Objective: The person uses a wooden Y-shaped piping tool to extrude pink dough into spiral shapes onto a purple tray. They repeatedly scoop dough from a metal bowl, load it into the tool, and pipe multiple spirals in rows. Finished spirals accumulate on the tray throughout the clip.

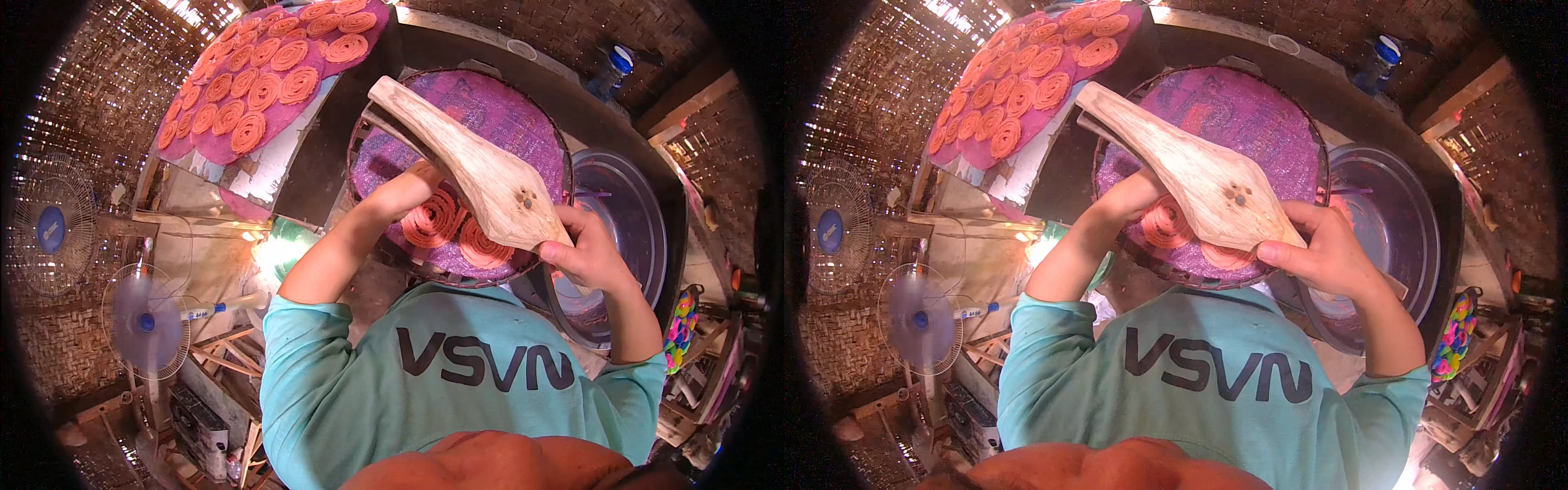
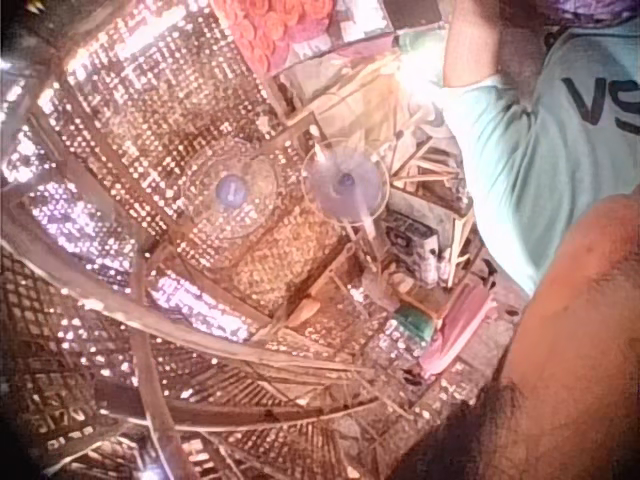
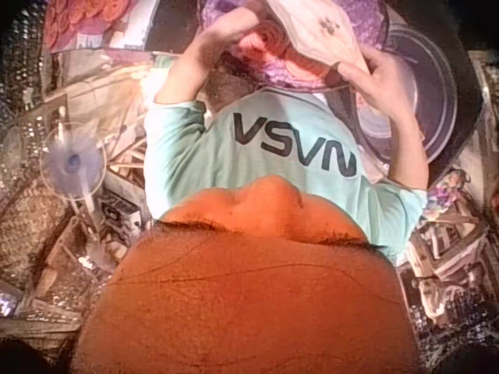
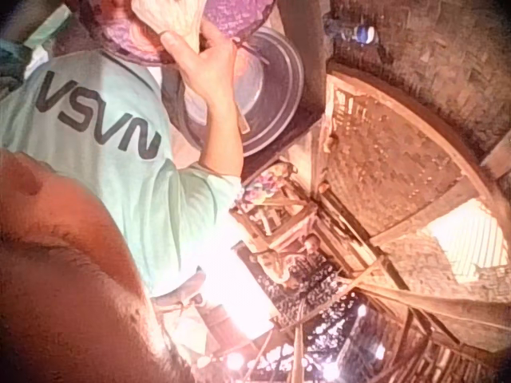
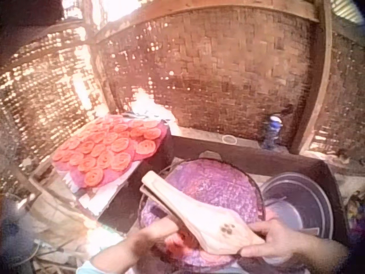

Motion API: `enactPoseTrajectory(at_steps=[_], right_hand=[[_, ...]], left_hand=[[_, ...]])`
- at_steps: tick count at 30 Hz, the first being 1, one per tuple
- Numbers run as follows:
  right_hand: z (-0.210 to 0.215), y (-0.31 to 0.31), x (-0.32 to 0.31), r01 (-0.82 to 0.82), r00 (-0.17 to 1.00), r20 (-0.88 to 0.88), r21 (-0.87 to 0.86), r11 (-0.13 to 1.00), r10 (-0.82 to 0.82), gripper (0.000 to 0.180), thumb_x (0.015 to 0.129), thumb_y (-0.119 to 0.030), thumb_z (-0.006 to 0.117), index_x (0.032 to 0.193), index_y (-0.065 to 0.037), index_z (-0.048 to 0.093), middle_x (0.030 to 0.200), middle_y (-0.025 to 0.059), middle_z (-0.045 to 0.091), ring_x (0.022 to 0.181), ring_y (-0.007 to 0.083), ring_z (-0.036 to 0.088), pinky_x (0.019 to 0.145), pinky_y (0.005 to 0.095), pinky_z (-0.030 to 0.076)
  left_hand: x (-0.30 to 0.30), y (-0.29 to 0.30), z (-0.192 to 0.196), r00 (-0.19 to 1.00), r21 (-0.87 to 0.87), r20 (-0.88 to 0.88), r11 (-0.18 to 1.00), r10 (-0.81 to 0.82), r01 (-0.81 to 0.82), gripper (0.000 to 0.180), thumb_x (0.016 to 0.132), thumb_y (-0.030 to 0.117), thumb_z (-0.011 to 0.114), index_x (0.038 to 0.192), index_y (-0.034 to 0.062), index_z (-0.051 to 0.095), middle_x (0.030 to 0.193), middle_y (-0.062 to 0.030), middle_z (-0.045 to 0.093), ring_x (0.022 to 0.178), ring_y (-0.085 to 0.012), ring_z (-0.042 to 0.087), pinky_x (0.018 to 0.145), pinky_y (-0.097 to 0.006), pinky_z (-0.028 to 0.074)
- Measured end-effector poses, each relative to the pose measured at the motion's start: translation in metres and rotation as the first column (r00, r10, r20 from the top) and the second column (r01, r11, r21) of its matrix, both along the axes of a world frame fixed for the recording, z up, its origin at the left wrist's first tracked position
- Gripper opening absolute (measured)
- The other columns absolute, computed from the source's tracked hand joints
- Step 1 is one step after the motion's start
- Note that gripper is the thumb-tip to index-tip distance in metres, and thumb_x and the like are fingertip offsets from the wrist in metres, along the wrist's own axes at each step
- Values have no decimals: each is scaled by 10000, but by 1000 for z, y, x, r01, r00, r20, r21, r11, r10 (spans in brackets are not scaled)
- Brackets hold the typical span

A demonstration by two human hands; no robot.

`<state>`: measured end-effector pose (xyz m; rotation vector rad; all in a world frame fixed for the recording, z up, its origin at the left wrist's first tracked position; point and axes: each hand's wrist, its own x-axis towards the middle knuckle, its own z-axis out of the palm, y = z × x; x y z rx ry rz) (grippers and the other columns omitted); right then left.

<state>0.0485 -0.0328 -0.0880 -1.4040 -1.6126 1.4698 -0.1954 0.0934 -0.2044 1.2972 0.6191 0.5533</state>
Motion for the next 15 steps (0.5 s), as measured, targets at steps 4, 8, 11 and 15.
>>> enactPoseTrajectory(at_steps=[4,8,11,15], right_hand=[[-2,3,0,30,997,-67,-79,996,-36,506,801,-337,711,1127,33,600,876,33,633,742,71,561,635,241,466],[-13,11,1,57,991,-118,-11,998,-58,496,814,-338,699,1129,31,599,878,25,631,740,69,551,637,241,462],[-19,14,3,105,985,-141,20,994,-101,486,819,-337,691,1122,32,600,850,22,628,714,66,547,617,237,456],[-23,14,8,136,983,-128,35,990,-131,473,819,-329,687,1115,30,600,787,17,613,653,71,548,567,239,453]], left_hand=[[-1,3,-3,994,-74,-106,997,17,-25,412,964,283,418,1204,-38,517,1187,-129,574,1090,-211,546,960,-337,412],[0,8,7,959,204,-262,978,104,-51,413,953,284,342,1125,26,615,1032,-192,618,1006,-297,555,929,-375,394],[-8,16,-9,810,616,-531,769,248,169,466,961,382,331,1092,68,650,1120,-182,578,1073,-327,479,970,-409,332],[-12,16,-17,812,624,-510,772,285,121,513,946,484,347,1034,114,692,1150,-138,545,1086,-323,415,954,-415,299]])
